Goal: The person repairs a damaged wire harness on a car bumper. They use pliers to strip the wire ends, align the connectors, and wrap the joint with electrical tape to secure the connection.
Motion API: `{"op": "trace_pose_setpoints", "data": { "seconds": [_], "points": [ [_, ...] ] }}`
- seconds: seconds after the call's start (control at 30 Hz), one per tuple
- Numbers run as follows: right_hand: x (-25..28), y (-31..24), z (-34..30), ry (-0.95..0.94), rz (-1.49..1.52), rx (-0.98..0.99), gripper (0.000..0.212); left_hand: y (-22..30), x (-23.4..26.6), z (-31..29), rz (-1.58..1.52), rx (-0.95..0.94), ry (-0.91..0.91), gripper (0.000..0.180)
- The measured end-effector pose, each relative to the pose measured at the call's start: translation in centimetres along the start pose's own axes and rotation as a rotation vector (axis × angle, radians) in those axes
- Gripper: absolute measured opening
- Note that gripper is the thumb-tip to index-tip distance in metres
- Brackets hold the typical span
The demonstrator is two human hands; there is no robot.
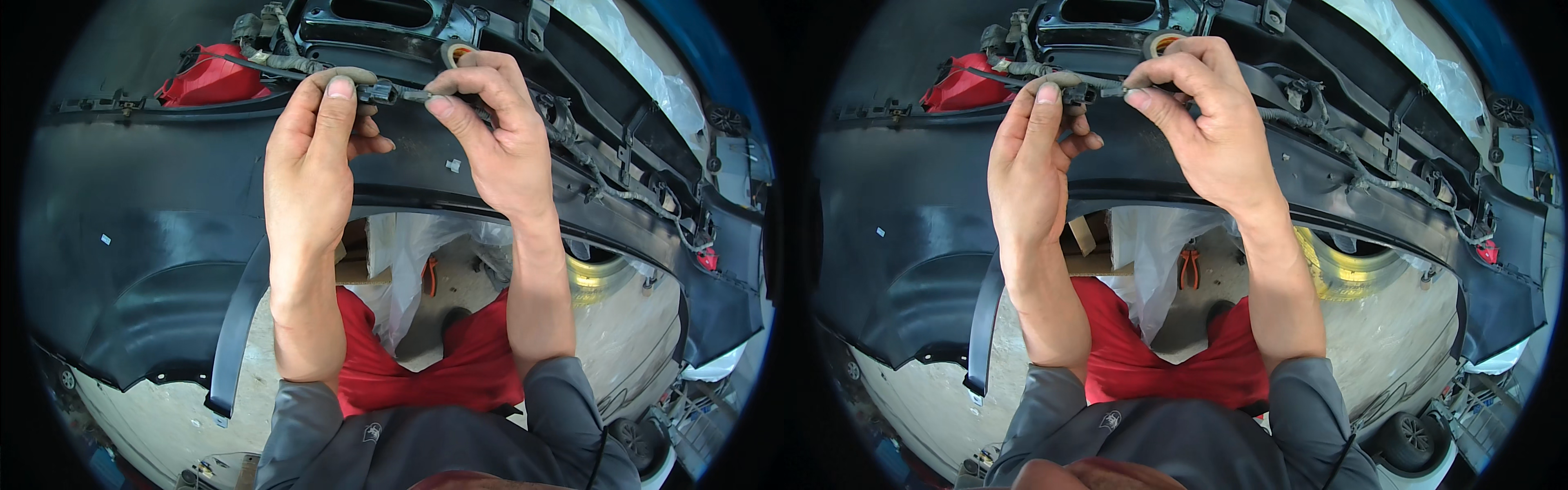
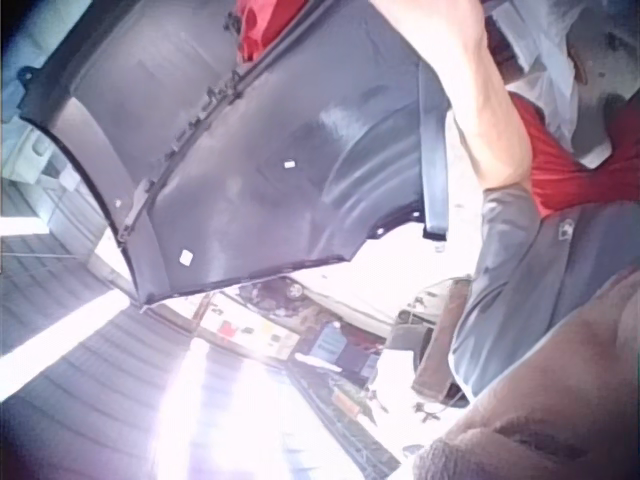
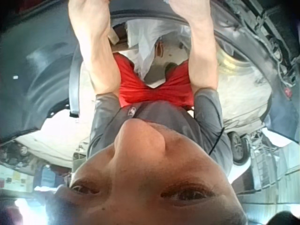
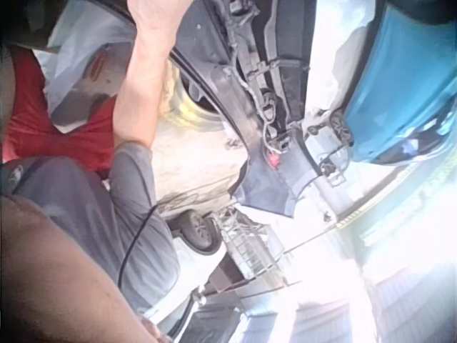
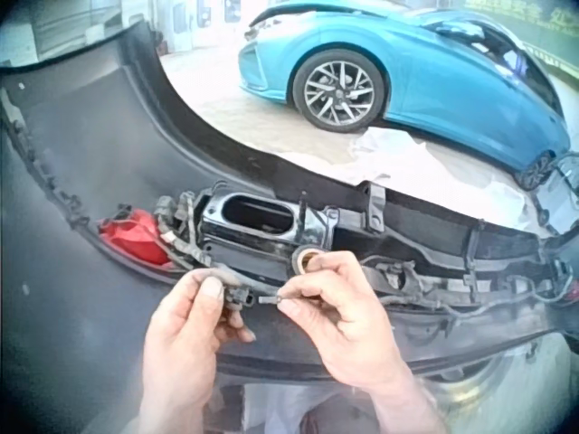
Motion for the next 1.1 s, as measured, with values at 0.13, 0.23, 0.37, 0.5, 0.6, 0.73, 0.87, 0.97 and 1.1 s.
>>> {"op": "trace_pose_setpoints", "data": {
  "seconds": [0.13,0.23,0.37,0.5,0.6,0.73,0.87,0.97,1.1],
  "points": [
    [-0.1,-1.0,0.0,0.026,-0.111,0.032,0.014,0.0,0.1,0.2,0.030,-0.004,-0.001,0.029],
    [-0.2,-1.4,0.0,0.040,-0.135,0.022,0.013,0.3,-0.1,0.1,0.050,-0.028,0.007,0.030],
    [-0.1,-2.3,0.0,0.038,-0.246,0.079,0.014,0.7,-0.3,0.0,0.102,-0.059,0.001,0.029],
    [0.2,-2.6,-0.2,0.077,-0.299,0.076,0.014,0.9,-0.4,0.0,0.147,-0.091,0.013,0.025],
    [0.2,-3.3,-0.2,0.085,-0.358,0.093,0.013,1.2,-0.2,0.0,0.191,-0.120,0.023,0.024],
    [0.2,-3.3,-0.2,0.078,-0.359,0.093,0.014,1.6,-0.3,-0.2,0.212,-0.154,0.017,0.024],
    [0.3,-3.0,-0.3,0.078,-0.344,0.072,0.014,1.0,-0.2,0.0,0.164,-0.125,0.000,0.024],
    [0.3,-2.9,-0.3,0.078,-0.323,0.054,0.014,1.1,-0.2,0.0,0.146,-0.115,0.006,0.024],
    [0.2,-4.0,-0.4,0.093,-0.427,0.143,0.015,1.5,-0.3,0.0,0.182,-0.153,-0.001,0.023]
  ]
}}
Point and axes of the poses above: each hand's wrist, its own z-axis towards the middle knuckle, its own x-axis out of the back of the hand, y = z × x, the point moved 10 cm from there along z, towards the middle knuckle, and after that the axes turned 11 degrees about -z, right-handed, at the moved point
